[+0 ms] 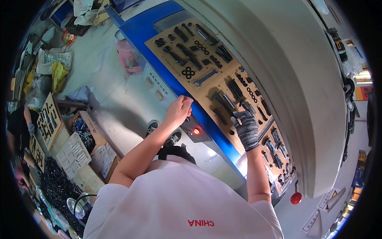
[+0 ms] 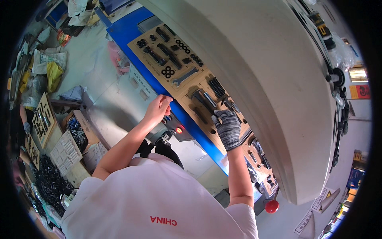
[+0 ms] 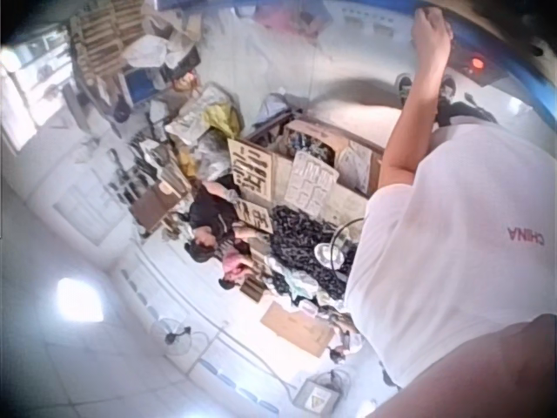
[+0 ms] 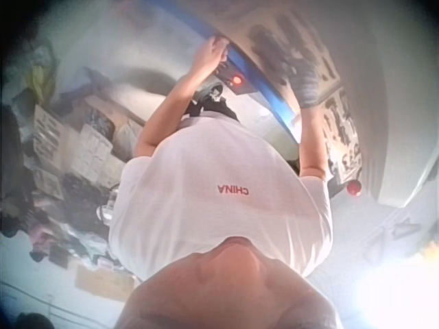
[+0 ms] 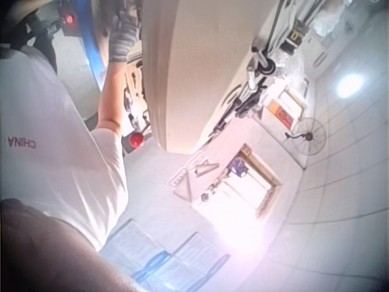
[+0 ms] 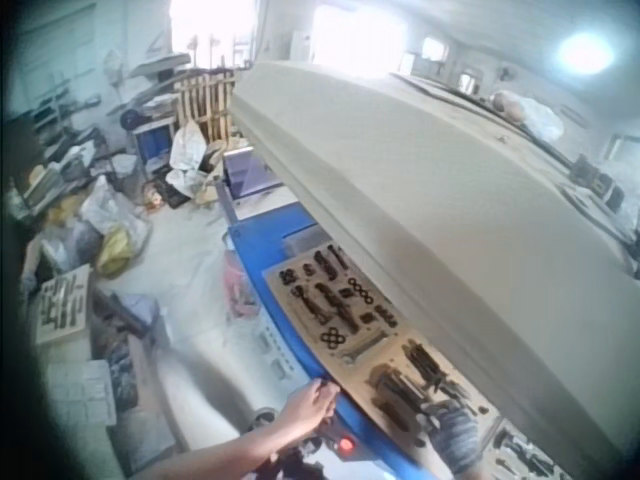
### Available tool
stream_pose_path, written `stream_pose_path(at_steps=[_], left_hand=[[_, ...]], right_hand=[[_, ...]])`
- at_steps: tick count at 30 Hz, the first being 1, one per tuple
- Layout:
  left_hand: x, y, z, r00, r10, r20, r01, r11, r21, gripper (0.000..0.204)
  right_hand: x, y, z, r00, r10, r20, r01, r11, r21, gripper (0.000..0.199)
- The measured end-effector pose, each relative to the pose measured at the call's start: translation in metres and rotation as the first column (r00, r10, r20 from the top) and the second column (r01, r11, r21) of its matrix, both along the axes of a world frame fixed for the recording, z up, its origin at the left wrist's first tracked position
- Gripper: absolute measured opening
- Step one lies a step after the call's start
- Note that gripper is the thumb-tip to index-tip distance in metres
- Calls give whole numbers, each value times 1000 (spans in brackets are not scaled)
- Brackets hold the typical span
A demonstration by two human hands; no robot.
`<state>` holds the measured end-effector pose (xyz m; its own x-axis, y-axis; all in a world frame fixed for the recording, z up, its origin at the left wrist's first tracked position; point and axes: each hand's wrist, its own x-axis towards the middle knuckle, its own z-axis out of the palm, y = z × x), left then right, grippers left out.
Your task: The person repeatedly places tool sets on cardboard backing into a vacuum-sealing machine, seals them, removes the sealed packages, and stacks them. The process is repeated multiple times with different tool sets.
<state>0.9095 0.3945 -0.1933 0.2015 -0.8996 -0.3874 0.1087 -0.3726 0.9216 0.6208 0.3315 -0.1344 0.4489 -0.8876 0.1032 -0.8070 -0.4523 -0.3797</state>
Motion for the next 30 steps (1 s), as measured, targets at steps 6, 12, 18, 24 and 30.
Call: stream_pose_path(at_steps=[6, 12, 18, 24, 30], left_hand=[[26, 20, -11, 997, 37, -67, -36, 999, 9, 24], [57, 43, -27, 995, 69, -77, -63, 995, 76, 21], [70, 49, -33, 995, 38, -90, -32, 997, 68, 21], [111, 62, -35, 984, 149, -96, -138, 984, 111, 21], [145, 59, -48, 986, 141, -91, -134, 987, 85, 22]], right_hand=[[4, -1, 10, 999, 11, -36, -11, 1000, 6, 21], [46, -50, 33, 963, -231, 137, 222, 972, 79, 30], [138, -193, -17, 948, -280, -149, 267, 958, -99, 50], [143, -219, -21, 961, -245, -130, 268, 938, 218, 60], [151, -223, -18, 944, -205, -258, 261, 943, 207, 61]])
